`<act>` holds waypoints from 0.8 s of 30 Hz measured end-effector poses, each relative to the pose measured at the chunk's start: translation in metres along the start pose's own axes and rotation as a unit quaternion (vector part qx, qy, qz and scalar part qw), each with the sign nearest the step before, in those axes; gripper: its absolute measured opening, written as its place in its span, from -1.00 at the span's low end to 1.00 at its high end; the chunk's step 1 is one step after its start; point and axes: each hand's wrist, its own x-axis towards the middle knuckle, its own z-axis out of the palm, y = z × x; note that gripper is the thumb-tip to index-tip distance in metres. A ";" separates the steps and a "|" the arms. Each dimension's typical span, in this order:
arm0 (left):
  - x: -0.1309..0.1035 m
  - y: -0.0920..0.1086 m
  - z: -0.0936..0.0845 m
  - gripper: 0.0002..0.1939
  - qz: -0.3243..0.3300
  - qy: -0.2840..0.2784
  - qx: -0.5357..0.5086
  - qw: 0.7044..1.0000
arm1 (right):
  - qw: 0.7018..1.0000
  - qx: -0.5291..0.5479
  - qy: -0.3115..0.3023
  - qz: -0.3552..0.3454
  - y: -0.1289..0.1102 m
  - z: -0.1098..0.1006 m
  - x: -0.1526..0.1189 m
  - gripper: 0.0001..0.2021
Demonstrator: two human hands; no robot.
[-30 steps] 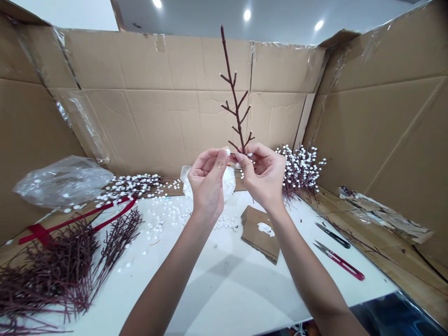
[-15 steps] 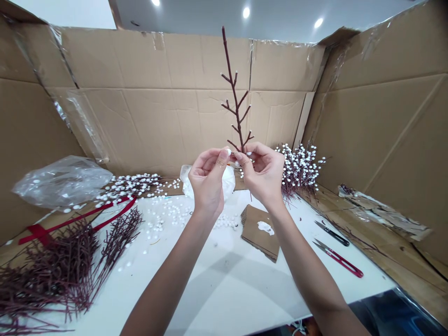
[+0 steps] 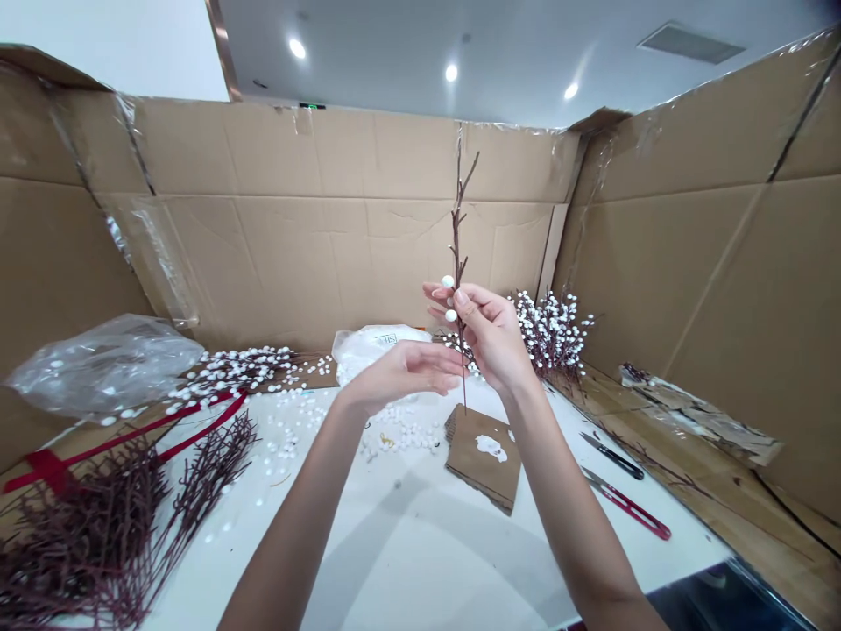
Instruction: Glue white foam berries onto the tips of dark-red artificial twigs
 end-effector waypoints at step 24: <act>0.009 -0.013 0.026 -0.89 0.079 0.122 0.182 0.972 | 0.993 0.024 0.113 0.032 -0.010 -0.013 0.005 -0.78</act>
